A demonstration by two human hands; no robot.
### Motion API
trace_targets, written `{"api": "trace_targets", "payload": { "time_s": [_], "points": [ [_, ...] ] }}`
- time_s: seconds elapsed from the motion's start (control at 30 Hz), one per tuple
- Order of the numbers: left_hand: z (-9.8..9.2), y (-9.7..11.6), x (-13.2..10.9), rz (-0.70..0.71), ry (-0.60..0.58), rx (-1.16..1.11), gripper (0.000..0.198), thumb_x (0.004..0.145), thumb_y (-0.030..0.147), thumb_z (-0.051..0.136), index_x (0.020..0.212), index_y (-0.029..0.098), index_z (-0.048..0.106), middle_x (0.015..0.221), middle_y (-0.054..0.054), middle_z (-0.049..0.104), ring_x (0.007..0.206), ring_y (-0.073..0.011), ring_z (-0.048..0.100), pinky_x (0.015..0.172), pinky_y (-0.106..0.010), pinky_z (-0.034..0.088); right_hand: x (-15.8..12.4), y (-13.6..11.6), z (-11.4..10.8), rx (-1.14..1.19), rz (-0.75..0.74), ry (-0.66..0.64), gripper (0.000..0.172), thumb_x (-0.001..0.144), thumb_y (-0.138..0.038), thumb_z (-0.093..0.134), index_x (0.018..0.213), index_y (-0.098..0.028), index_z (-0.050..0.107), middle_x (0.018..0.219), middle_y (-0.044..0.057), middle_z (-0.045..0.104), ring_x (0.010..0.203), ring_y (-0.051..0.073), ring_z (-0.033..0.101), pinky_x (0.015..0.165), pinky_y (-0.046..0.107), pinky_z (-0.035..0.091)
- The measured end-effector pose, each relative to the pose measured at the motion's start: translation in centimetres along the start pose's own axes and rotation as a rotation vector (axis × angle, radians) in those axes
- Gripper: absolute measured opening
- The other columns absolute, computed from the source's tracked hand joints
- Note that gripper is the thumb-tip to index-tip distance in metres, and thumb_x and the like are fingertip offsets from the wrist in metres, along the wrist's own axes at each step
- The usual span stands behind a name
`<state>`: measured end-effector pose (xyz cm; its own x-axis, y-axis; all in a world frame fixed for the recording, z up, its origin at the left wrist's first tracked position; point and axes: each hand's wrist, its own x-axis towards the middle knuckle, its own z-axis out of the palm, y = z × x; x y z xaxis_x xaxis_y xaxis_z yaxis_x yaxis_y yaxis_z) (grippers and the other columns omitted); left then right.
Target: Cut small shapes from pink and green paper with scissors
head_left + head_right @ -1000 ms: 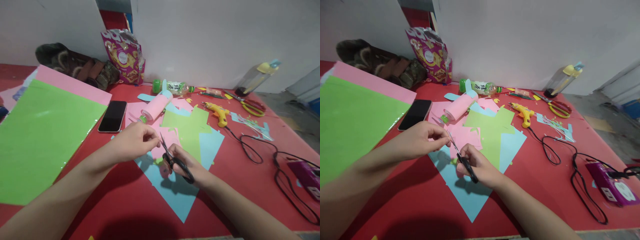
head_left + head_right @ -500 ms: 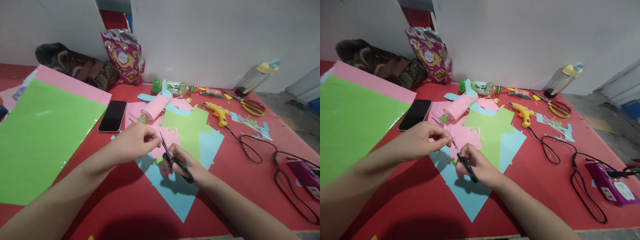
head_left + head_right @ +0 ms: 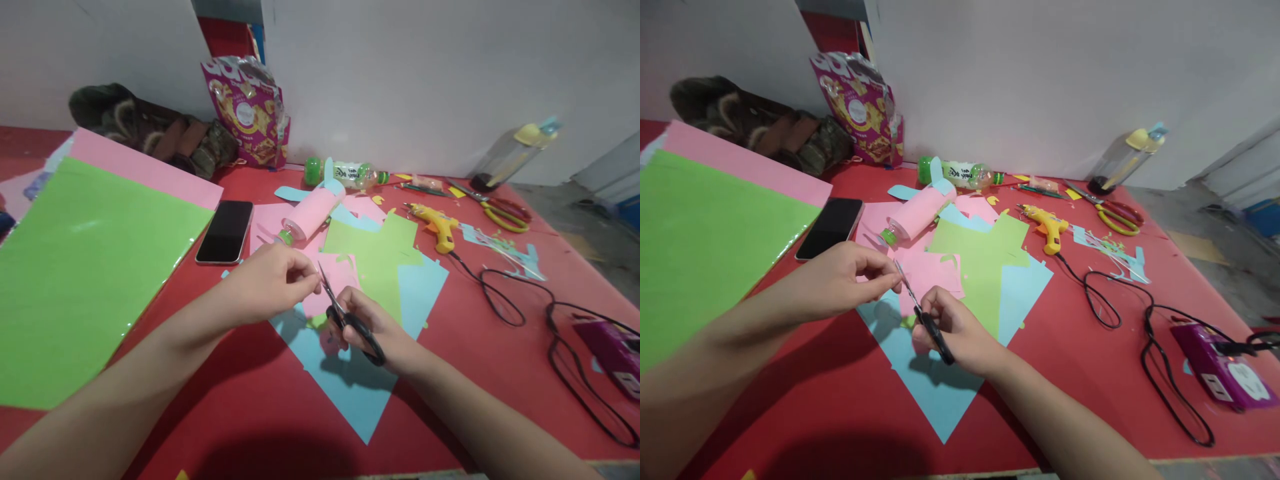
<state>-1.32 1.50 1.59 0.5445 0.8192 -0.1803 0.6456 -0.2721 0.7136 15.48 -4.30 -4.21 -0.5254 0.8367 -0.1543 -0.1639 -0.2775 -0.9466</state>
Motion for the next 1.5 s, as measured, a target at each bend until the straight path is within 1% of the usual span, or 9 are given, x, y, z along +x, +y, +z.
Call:
{"api": "trace_targets", "payload": {
  "time_s": [0.47, 0.7, 0.93, 1.17, 1.3, 1.4, 1.5],
  "points": [
    [-0.09, 0.07, 0.06, -0.035, -0.017, -0.120, 0.020, 0.069, 0.023, 0.046, 0.055, 0.015, 0.058, 0.046, 0.004, 0.047, 0.044, -0.0073, 0.041, 0.041, -0.017, 0.028, 0.01, 0.07, -0.01, 0.016, 0.002, 0.012, 0.044, 0.062, -0.048, 0.064, 0.071, -0.020, 0.031, 0.058, -0.006, 0.042, 0.051, 0.007, 0.041, 0.049, 0.023, 0.033],
    [0.10, 0.07, 0.06, -0.040, -0.034, -0.156, 0.020, 0.070, 0.022, 0.047, 0.054, 0.014, 0.056, 0.046, 0.004, 0.045, 0.044, -0.0071, 0.040, 0.042, -0.018, 0.029, -0.09, 0.26, -0.13, -0.001, -0.025, -0.007, 0.042, 0.065, -0.049, 0.060, 0.073, -0.020, 0.031, 0.060, -0.005, 0.045, 0.053, 0.008, 0.043, 0.050, 0.024, 0.032],
    [0.19, 0.21, 0.06, -0.058, -0.044, -0.201, 0.020, 0.070, 0.021, 0.047, 0.054, 0.014, 0.055, 0.046, 0.004, 0.045, 0.045, -0.0069, 0.040, 0.042, -0.017, 0.029, 0.00, 0.16, -0.09, 0.009, -0.023, -0.012, 0.041, 0.066, -0.048, 0.060, 0.073, -0.020, 0.031, 0.059, -0.005, 0.046, 0.052, 0.007, 0.043, 0.050, 0.024, 0.031],
    [0.52, -0.08, 0.15, -0.081, -0.030, -0.213, 0.021, 0.071, 0.026, 0.046, 0.062, 0.013, 0.059, 0.050, 0.002, 0.049, 0.048, -0.0083, 0.044, 0.043, -0.018, 0.032, -0.02, 0.41, -0.15, 0.018, -0.043, 0.000, 0.040, 0.067, -0.048, 0.059, 0.073, -0.020, 0.031, 0.059, -0.005, 0.047, 0.053, 0.008, 0.045, 0.050, 0.024, 0.032],
    [0.65, -0.09, 0.20, -0.066, -0.024, -0.259, 0.019, 0.069, 0.024, 0.046, 0.061, 0.013, 0.059, 0.051, 0.002, 0.050, 0.049, -0.0082, 0.046, 0.044, -0.017, 0.033, -0.03, 0.51, -0.21, 0.024, -0.054, -0.011, 0.039, 0.068, -0.048, 0.058, 0.074, -0.020, 0.031, 0.060, -0.005, 0.047, 0.053, 0.008, 0.046, 0.052, 0.025, 0.032],
    [0.72, 0.09, 0.12, -0.081, -0.029, -0.285, 0.019, 0.069, 0.024, 0.046, 0.060, 0.013, 0.058, 0.050, 0.002, 0.049, 0.048, -0.0085, 0.045, 0.043, -0.018, 0.033, -0.01, 0.45, -0.19, 0.015, -0.057, -0.015, 0.040, 0.068, -0.049, 0.058, 0.074, -0.021, 0.030, 0.062, -0.004, 0.047, 0.054, 0.009, 0.046, 0.051, 0.026, 0.032],
    [0.83, 0.29, 0.04, -0.082, -0.005, -0.301, 0.021, 0.070, 0.023, 0.045, 0.053, 0.014, 0.053, 0.049, 0.002, 0.048, 0.049, -0.0092, 0.045, 0.045, -0.019, 0.034, 0.01, 0.44, -0.17, 0.014, -0.065, -0.015, 0.040, 0.068, -0.049, 0.057, 0.074, -0.021, 0.029, 0.061, -0.004, 0.046, 0.054, 0.009, 0.046, 0.051, 0.026, 0.031]
  ]
}}
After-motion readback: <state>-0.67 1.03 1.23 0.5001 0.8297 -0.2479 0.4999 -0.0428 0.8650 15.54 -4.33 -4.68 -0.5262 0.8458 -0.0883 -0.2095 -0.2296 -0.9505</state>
